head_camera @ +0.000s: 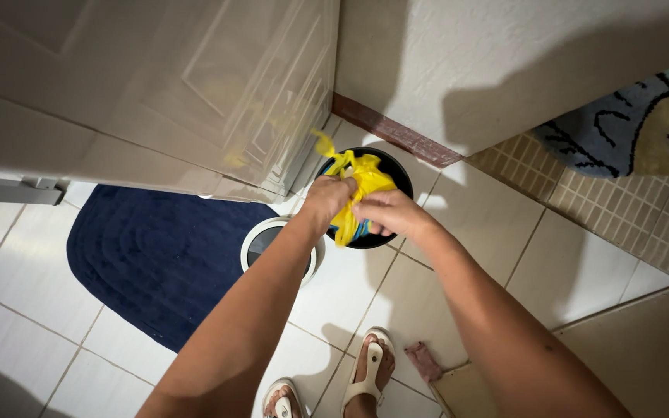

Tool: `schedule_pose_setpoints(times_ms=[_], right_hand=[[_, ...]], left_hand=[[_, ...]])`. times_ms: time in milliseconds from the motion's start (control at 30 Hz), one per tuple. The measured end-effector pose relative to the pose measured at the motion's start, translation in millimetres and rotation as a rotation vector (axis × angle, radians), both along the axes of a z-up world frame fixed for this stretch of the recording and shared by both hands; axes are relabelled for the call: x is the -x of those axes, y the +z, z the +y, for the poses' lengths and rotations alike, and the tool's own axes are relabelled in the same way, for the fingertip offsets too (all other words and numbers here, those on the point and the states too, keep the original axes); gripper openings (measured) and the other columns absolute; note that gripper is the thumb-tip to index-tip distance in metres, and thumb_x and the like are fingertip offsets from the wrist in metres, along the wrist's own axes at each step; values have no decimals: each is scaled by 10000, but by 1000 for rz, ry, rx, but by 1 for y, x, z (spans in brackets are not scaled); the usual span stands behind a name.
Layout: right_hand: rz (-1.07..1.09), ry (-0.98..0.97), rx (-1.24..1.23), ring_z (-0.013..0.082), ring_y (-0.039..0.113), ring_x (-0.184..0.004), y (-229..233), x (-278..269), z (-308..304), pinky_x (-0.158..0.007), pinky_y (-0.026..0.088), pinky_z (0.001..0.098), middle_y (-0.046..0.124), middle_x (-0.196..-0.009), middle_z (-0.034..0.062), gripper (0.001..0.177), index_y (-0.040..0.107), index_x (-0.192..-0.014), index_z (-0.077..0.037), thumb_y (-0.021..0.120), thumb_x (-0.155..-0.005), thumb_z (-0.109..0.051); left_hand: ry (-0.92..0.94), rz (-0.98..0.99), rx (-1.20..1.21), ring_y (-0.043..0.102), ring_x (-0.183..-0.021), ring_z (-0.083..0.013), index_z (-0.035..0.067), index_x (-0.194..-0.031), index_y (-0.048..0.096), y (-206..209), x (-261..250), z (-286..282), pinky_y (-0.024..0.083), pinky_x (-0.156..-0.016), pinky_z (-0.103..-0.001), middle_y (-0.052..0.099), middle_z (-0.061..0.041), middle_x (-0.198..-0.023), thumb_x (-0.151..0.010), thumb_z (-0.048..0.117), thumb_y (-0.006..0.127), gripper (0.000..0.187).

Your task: Replacing trash bags in multiple small trash bins and cleaning one with spray.

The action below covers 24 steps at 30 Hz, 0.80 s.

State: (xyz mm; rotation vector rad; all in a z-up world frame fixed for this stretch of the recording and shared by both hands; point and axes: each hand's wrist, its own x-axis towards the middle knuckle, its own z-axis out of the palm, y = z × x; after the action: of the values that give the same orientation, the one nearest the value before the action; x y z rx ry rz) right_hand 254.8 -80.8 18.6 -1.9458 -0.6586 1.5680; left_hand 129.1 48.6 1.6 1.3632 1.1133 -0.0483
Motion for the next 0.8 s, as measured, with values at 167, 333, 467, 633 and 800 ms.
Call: schedule_pose_setpoints(times_ms=[167,333,467,633,800], right_hand=[[233,-306,-76,100,627,-735,-19,-4,-3,-645,517,276,725,-907,-8,310,719,-1075,-109,769,-843,-307],[-138,-146,-56,131,655,-772,-10,-10,0,-694,547,314,740,-912,43,319,762,-1087,-70,760,-809,-226],[-462,-146,-56,207,733,-778,-26,-16,-3,-753,576,342,766,-863,132,255,769,-1010,-27,730,-794,-158],[-702,-117,-84,271,732,-764,-66,-44,-34,-769,571,375,754,-845,180,223,787,-966,-24,714,-793,-144],[-650,-229,48,261,751,-764,-80,-63,-63,-749,574,371,764,-840,161,241,767,-989,-34,709,-815,-190]], left_hand=[[69,69,265,654,-813,-231,23,-1081,710,15,-6,-9,509,-711,-411,699,-70,-906,-855,306,634,370],[-69,29,299,432,-648,-220,43,-1026,699,-7,5,-13,329,-584,-382,569,-60,-768,-890,357,700,342],[-102,-368,16,583,-723,-107,31,-912,609,-44,18,-3,532,-671,-271,643,-4,-796,-801,223,880,351],[-208,-255,-116,563,-697,-108,36,-799,661,-31,52,18,511,-654,-283,648,-24,-756,-788,237,879,297],[-384,-114,-393,547,-634,-135,23,-777,652,-45,82,33,487,-622,-309,612,-38,-705,-787,262,873,325]])
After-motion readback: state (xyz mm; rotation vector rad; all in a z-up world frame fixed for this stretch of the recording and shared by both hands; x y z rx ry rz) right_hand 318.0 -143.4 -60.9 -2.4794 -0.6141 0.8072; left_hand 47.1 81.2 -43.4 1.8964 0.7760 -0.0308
